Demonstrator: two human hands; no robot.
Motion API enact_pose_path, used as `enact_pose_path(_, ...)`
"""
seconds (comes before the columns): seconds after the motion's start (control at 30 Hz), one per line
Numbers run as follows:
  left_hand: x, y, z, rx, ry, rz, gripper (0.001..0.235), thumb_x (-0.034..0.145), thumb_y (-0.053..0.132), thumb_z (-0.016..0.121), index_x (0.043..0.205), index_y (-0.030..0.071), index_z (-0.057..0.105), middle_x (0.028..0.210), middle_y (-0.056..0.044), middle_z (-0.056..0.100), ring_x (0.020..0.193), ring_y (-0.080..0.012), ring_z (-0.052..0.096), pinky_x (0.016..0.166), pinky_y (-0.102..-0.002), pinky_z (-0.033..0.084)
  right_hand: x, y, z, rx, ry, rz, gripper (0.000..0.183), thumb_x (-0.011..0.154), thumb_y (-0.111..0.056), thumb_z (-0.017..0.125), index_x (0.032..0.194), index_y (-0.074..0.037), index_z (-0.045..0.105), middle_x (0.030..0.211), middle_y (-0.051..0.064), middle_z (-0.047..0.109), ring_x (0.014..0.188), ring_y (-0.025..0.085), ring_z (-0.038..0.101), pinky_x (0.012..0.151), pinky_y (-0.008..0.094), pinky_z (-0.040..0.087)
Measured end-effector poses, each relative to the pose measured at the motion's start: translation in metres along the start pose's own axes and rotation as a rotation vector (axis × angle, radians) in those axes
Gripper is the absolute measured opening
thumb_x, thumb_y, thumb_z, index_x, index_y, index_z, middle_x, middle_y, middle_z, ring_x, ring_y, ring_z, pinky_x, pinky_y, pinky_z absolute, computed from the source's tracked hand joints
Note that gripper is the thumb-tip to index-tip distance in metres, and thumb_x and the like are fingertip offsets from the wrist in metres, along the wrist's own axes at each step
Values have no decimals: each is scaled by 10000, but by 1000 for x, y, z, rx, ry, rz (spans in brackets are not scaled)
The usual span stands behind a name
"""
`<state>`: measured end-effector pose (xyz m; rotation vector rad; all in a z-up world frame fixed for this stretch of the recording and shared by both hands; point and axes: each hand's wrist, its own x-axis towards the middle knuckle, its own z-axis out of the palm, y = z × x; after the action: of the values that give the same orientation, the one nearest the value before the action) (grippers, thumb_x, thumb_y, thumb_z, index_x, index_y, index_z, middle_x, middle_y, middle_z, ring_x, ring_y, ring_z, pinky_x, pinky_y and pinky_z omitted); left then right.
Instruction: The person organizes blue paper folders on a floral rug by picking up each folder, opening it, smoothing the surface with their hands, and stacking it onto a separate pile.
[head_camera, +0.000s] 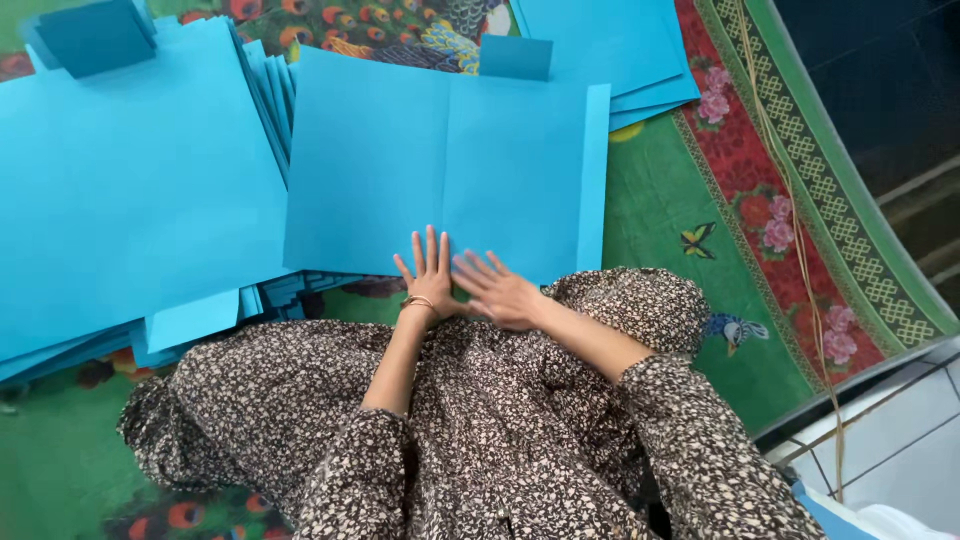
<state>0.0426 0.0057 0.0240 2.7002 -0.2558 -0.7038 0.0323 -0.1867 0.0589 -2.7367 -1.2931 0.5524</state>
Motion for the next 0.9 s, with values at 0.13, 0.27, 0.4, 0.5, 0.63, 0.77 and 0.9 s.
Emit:
enact_pose_path(0.13, -17, 10, -19, 11, -11, 22, 1659, 444, 728, 911, 1662, 171, -68, 1720, -109, -184, 1563, -362, -221, 1174, -730, -150, 10, 55, 13, -34, 285, -85, 669, 1084, -572, 182, 1655, -225, 214, 1710, 13, 243, 1584, 267, 160, 1270, 514, 159)
enact_pose_path(0.27, -23, 12, -27, -49, 43, 19, 1689, 401, 758, 902, 1656, 124, -32, 1724, -131, -132, 1576, -350, -164, 1202, -696, -125, 19, 94, 22, -77, 692, 470, 706, 1070, -503, 439, 1595, -39, 349, 1664, 195, 305, 1537, 392, 253, 1214, 575, 234)
enact_pose_path(0.4, -29, 13, -18, -105, 106, -34, 1705, 421, 748, 915, 1634, 37, -48, 1715, -187, -111, 1585, -354, -107, 1263, -618, -45, 12, 34, 16, -61, 590, 188, 832, 936, -577, 580, 1561, -55, 412, 1628, 186, 384, 1513, 449, 302, 1180, 645, 292)
enact_pose_path(0.5, -31, 6, 7, 7, 161, -63, 1610, 499, 742, 885, 1636, 47, -18, 1715, -183, -84, 1585, -369, -67, 1279, -600, 27, 14, 22, 30, -32, 371, -23, 683, 1031, -628, 326, 1628, -301, 272, 1721, -84, 195, 1597, 237, 95, 1261, 571, 86)
enact_pose_path(0.63, -40, 4, 12, -21, 176, -74, 1592, 513, 838, 797, 1641, 48, 0, 1717, -186, -76, 1583, -383, -71, 1277, -599, 26, 24, 65, 12, 115, 417, 365, 684, 1037, -587, 416, 1632, -271, 300, 1692, 51, 283, 1560, 346, 222, 1208, 681, 194)
enact_pose_path(0.77, -42, 1, 22, 8, 168, -91, 1587, 518, 869, 766, 1642, 52, 0, 1719, -176, -79, 1580, -390, -84, 1275, -597, 10, 9, 49, 8, 137, 483, 607, 834, 1023, -609, 434, 1637, -73, 256, 1694, 261, 128, 1533, 536, 75, 1193, 734, 123)
enact_pose_path(0.9, -36, 1, 22, 38, 154, -98, 1584, 530, 878, 756, 1641, 57, -20, 1718, -170, -97, 1578, -387, -103, 1274, -591, 10, -17, 66, 5, 12, 305, 232, 818, 956, -770, 343, 1629, -309, 284, 1726, 8, 192, 1593, 307, 134, 1214, 672, 173)
